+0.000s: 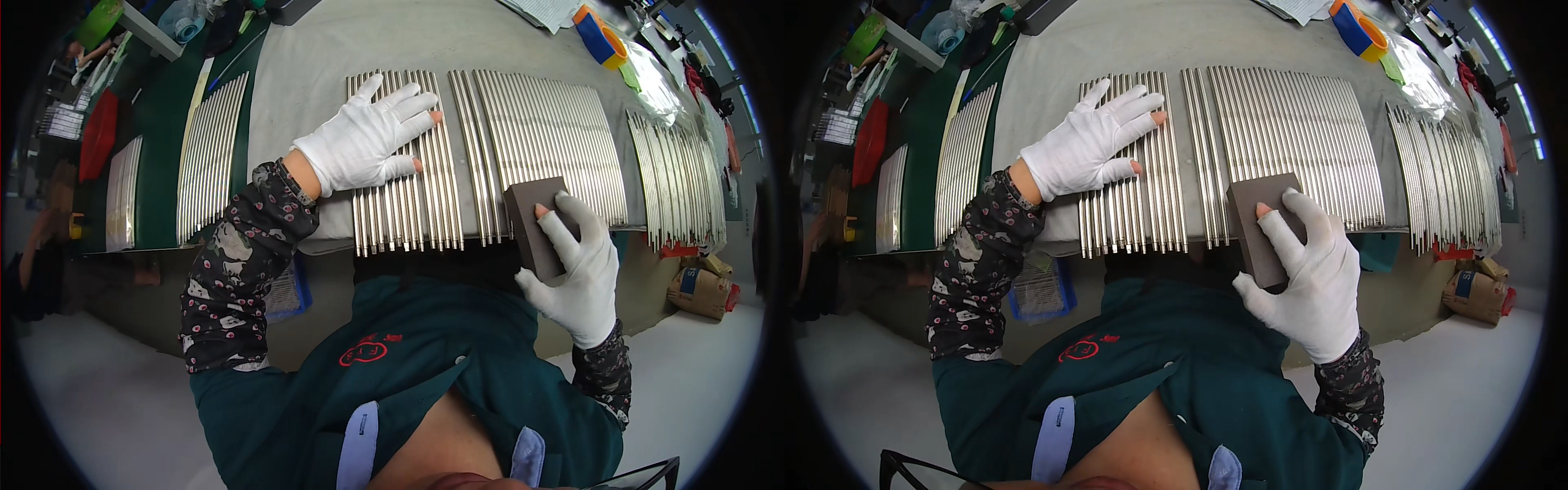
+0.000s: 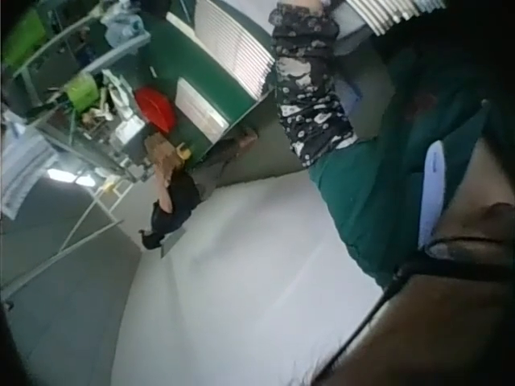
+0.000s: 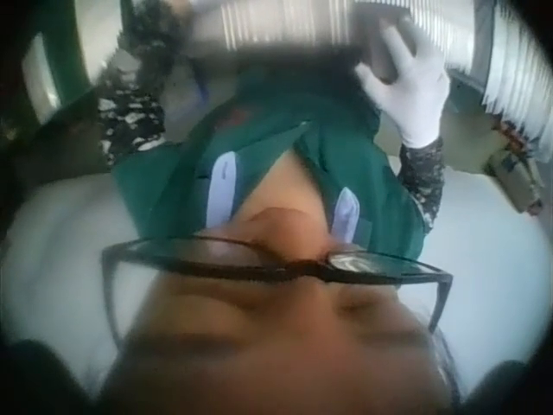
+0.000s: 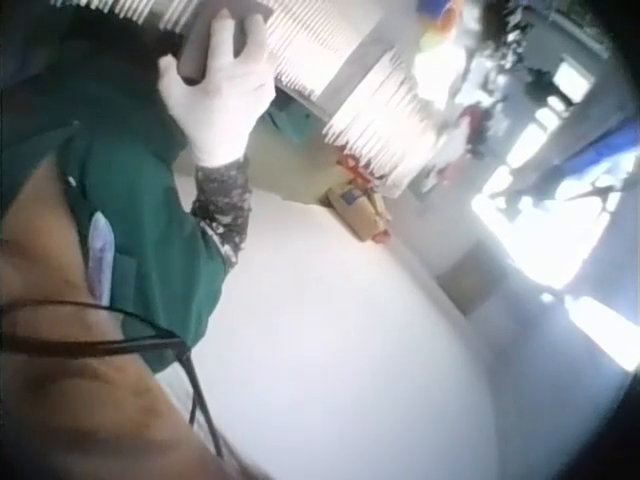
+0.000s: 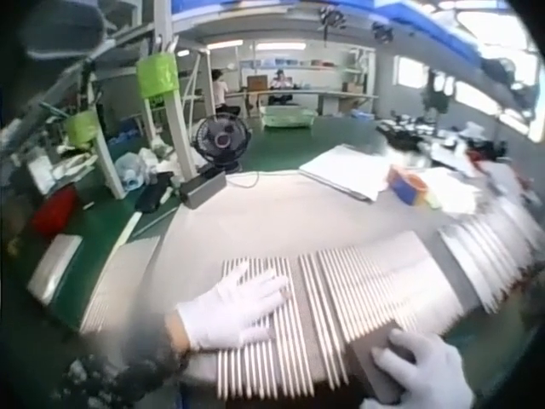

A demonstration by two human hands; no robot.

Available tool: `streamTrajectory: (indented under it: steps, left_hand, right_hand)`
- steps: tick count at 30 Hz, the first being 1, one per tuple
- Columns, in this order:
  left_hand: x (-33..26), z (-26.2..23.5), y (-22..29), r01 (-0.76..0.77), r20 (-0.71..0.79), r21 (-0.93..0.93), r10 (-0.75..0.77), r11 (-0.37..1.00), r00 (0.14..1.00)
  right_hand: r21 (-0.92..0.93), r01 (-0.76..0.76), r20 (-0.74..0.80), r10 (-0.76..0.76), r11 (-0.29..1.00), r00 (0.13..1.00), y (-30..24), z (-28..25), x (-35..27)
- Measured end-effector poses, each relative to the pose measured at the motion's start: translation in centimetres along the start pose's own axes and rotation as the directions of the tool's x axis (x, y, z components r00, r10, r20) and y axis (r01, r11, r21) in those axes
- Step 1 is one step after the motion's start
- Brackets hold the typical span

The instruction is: Using a sanding block to smooth and polish a batch of thin metal rods on a workshop table.

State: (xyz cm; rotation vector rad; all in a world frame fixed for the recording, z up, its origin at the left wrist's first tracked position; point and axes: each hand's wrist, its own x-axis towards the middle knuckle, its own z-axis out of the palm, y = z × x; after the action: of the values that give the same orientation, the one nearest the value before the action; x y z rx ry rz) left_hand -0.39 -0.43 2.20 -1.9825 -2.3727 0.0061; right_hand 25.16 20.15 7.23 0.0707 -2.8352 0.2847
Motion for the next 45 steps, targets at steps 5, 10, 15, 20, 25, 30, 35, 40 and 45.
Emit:
streamTrajectory:
  steps: [5,10,15,20,25,30,35,40,45]
  left_hand:
    - [0.4,1.2,-0.2,0.0,-0.169,-0.053,-0.009,0.999,0.986]
    - [0.8,1.1,0.3,-0.032,-0.055,-0.029,0.03,0.999,0.998]
    - [0.4,1.3,0.1,-0.048,-0.071,-0.007,0.047,0.999,0.996]
    - [0.3,1.5,0.2,-0.031,-0.076,0.0,0.031,1.0,0.997]
    - [0.6,1.5,0.3,-0.033,-0.098,-0.008,0.032,0.999,0.995]
    - [0.7,1.3,0.3,-0.031,-0.084,-0.004,0.031,1.0,0.996]
    - [0.9,1.5,0.2,-0.03,-0.098,-0.029,0.027,0.999,0.995]
    - [0.5,1.3,0.2,-0.032,-0.096,-0.061,0.026,0.998,0.995]
    - [0.6,1.3,0.2,-0.035,-0.08,-0.07,0.03,0.997,0.996]
  right_hand:
    - [0.005,0.02,0.008,-0.02,1.0,1.0,-0.5,-0.1,0.3]
    - [0.008,0.011,0.02,-0.011,1.0,1.0,-0.8,-0.1,0.2]
    - [0.03,0.038,0.036,-0.039,0.999,0.999,-1.3,0.2,0.2]
    - [0.024,0.057,0.053,-0.058,0.998,0.997,-2.8,0.7,0.3]
    - [-0.042,0.105,0.094,-0.1,0.994,0.99,-4.6,1.6,0.3]
    - [-0.093,0.089,0.05,-0.085,0.992,0.995,-5.3,2.7,0.8]
    - [-0.133,0.011,0.066,-0.002,0.991,0.998,-5.6,3.5,3.6]
    - [-0.052,0.043,0.078,-0.039,0.998,0.996,-4.4,0.5,0.9]
    - [-0.042,0.069,0.1,-0.065,0.997,0.993,-5.4,1.2,1.1]
